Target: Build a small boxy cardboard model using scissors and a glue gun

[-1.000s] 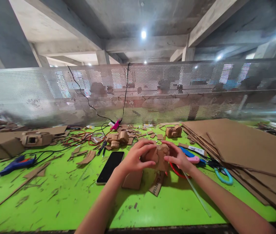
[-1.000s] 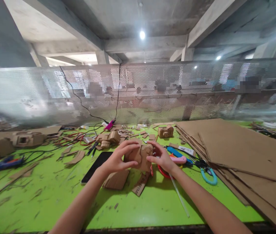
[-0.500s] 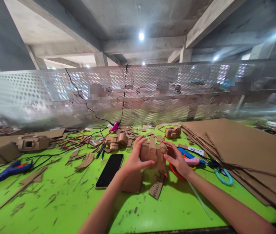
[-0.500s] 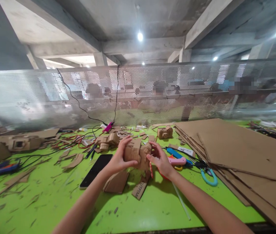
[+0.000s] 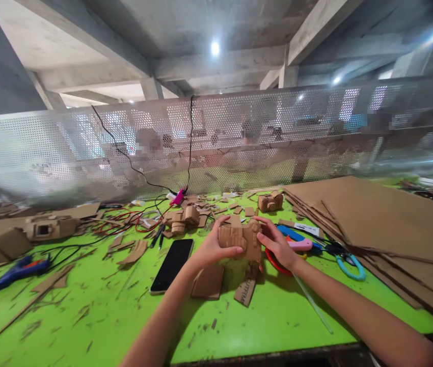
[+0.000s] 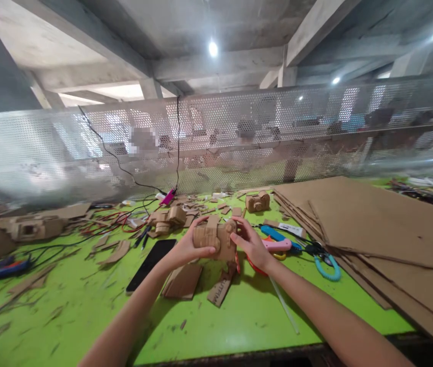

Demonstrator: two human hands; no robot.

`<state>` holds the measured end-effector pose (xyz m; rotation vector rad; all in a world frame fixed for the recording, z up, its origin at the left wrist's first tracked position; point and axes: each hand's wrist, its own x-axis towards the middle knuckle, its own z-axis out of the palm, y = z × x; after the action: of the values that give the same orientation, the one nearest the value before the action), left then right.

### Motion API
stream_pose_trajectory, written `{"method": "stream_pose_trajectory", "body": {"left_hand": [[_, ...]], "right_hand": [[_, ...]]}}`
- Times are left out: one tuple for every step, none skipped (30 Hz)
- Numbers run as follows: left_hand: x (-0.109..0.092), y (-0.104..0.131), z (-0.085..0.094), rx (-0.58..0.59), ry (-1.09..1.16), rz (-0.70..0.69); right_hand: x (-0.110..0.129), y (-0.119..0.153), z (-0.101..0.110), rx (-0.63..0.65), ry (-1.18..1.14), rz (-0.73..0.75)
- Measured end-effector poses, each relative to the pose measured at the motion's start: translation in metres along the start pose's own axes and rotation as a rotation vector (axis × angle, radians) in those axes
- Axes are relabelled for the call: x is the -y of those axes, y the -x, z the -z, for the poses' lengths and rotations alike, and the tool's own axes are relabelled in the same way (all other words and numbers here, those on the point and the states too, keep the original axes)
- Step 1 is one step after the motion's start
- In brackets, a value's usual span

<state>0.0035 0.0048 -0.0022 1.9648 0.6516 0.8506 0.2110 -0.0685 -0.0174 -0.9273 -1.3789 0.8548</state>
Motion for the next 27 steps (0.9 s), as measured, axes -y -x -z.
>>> {"method": "stream_pose_trajectory", "body": {"left_hand": [[-0.0013, 0.0005, 0.0006, 0.004, -0.005, -0.005], [-0.0021, 0.0008, 0.0012, 0.010, -0.006, -0.009], [-0.0025, 0.0011, 0.0018, 0.020, -0.001, -0.010], [-0.0025, 0.0012, 0.0024, 0.030, 0.007, -0.005], [-0.0022, 0.0012, 0.0029, 0.040, 0.018, 0.007], [-0.0018, 0.0012, 0.0033, 0.045, 0.026, 0.024], [-0.0014, 0.0011, 0.0036, 0.046, 0.030, 0.045], [-0.0012, 0.0010, 0.0039, 0.043, 0.028, 0.067], [-0.0012, 0.0010, 0.0040, 0.037, 0.020, 0.087], [-0.0014, 0.0010, 0.0041, 0.031, 0.008, 0.102], [-0.0018, 0.0012, 0.0041, 0.032, -0.003, 0.115], [-0.0023, 0.0014, 0.0040, 0.037, -0.005, 0.125], [-0.0027, 0.0016, 0.0038, 0.045, 0.001, 0.132], [-0.0030, 0.0019, 0.0036, 0.055, 0.014, 0.140], [-0.0032, 0.0020, 0.0032, 0.062, 0.030, 0.148], [-0.0033, 0.0021, 0.0029, 0.067, 0.042, 0.156], [-0.0032, 0.0020, 0.0025, 0.067, 0.049, 0.161], [-0.0029, 0.0019, 0.0021, 0.062, 0.048, 0.162], [-0.0026, 0.0016, 0.0016, 0.058, 0.046, 0.159], [-0.0023, 0.0013, 0.0012, 0.053, 0.048, 0.153], [-0.0021, 0.0010, 0.0007, 0.049, 0.055, 0.145], [-0.0019, 0.0007, 0.0003, 0.043, 0.059, 0.132], [-0.0018, 0.0005, -0.0001, 0.027, 0.049, 0.109], [-0.0019, 0.0004, -0.0004, 0.000, 0.009, 0.074], [-0.0023, 0.0004, -0.0006, -0.040, -0.069, 0.032], [-0.0029, 0.0006, -0.0007, -0.085, -0.178, -0.011], [-0.0038, 0.0009, -0.0008, -0.130, -0.298, -0.047]], "right_hand": [[0.0002, 0.0000, 0.0001, 0.005, -0.002, 0.007], [0.0001, -0.0001, 0.0004, 0.010, 0.001, 0.013], [-0.0001, -0.0001, 0.0009, 0.017, 0.008, 0.017], [-0.0005, -0.0002, 0.0016, 0.026, 0.019, 0.019], [-0.0011, -0.0002, 0.0024, 0.038, 0.033, 0.017], [-0.0018, -0.0001, 0.0033, 0.050, 0.046, 0.014], [-0.0024, 0.0000, 0.0041, 0.061, 0.057, 0.011], [-0.0029, 0.0001, 0.0048, 0.069, 0.064, 0.011], [-0.0033, 0.0003, 0.0053, 0.076, 0.069, 0.013], [-0.0035, 0.0006, 0.0056, 0.076, 0.073, 0.020], [-0.0035, 0.0008, 0.0058, 0.074, 0.075, 0.029], [-0.0035, 0.0009, 0.0059, 0.074, 0.077, 0.037], [-0.0035, 0.0010, 0.0059, 0.075, 0.080, 0.042], [-0.0037, 0.0011, 0.0061, 0.078, 0.085, 0.044], [-0.0039, 0.0010, 0.0064, 0.084, 0.092, 0.041], [-0.0042, 0.0009, 0.0068, 0.089, 0.100, 0.040], [-0.0046, 0.0007, 0.0073, 0.094, 0.107, 0.039], [-0.0050, 0.0004, 0.0079, 0.097, 0.113, 0.042], [-0.0052, 0.0002, 0.0084, 0.099, 0.116, 0.048], [-0.0052, 0.0000, 0.0089, 0.102, 0.119, 0.056], [-0.0049, -0.0002, 0.0093, 0.104, 0.124, 0.063], [-0.0042, -0.0003, 0.0095, 0.105, 0.135, 0.068], [-0.0032, -0.0002, 0.0094, 0.106, 0.160, 0.076], [-0.0020, -0.0001, 0.0090, 0.100, 0.202, 0.091], [-0.0007, 0.0002, 0.0083, 0.085, 0.262, 0.118], [0.0006, 0.0007, 0.0074, 0.057, 0.340, 0.158], [0.0017, 0.0013, 0.0063, 0.020, 0.429, 0.211]]}}
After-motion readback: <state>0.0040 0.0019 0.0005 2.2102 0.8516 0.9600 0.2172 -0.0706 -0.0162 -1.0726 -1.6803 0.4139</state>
